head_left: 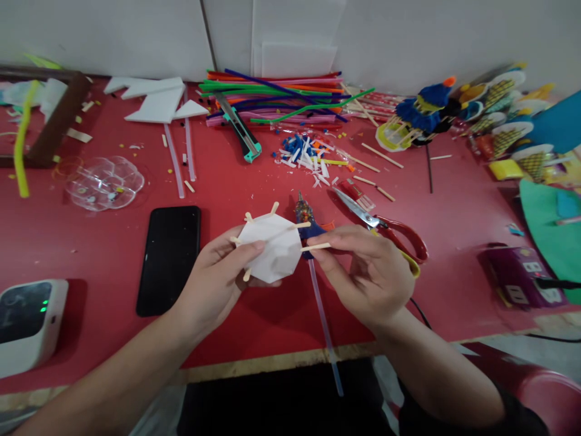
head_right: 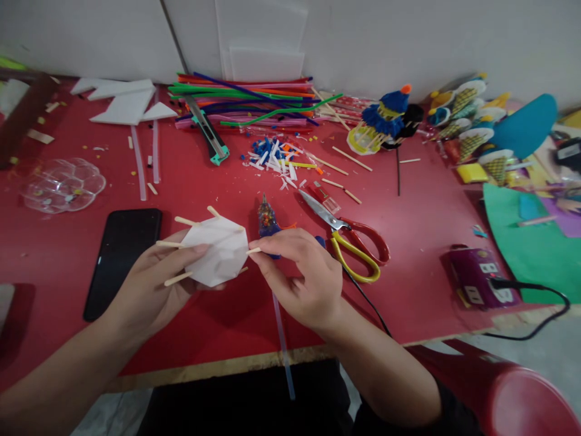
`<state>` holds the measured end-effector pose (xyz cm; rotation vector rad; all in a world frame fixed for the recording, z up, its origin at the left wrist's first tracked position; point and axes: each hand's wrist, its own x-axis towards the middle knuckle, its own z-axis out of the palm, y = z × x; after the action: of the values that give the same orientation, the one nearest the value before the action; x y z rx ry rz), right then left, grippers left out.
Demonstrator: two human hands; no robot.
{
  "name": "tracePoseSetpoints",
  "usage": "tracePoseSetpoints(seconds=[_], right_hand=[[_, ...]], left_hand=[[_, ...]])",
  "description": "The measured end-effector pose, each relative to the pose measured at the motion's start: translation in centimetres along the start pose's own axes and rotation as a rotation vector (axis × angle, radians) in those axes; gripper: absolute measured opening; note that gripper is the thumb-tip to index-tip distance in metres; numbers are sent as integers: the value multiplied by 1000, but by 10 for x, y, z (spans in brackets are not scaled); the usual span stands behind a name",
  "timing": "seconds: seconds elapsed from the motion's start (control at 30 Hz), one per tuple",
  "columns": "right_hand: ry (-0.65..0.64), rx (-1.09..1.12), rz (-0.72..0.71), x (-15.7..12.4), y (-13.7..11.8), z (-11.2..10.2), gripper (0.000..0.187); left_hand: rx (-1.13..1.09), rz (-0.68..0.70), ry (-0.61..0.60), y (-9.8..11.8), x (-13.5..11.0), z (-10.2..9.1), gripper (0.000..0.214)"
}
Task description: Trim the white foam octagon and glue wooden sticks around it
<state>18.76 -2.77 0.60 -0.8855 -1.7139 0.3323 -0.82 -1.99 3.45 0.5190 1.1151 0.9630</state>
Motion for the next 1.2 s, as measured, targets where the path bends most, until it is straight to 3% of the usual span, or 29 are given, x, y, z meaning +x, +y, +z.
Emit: tracePoseSetpoints(seconds=[0.37, 0.67, 0.97, 1.2], right_hand=[[-63, -92, -68, 6, -2, -2, 34], [-124, -182, -111, 8, -1, -5, 31], [-120, -181, -122, 8, -1, -5, 29], [-118, -175, -130, 9, -1, -5, 30]], left_hand=[[-33, 20, -6, -2, 0, 1, 12], [9, 21, 4, -4, 0, 1, 17], [-4, 8, -9, -2, -1, 1, 29], [4, 3, 21, -1, -2, 2, 26]])
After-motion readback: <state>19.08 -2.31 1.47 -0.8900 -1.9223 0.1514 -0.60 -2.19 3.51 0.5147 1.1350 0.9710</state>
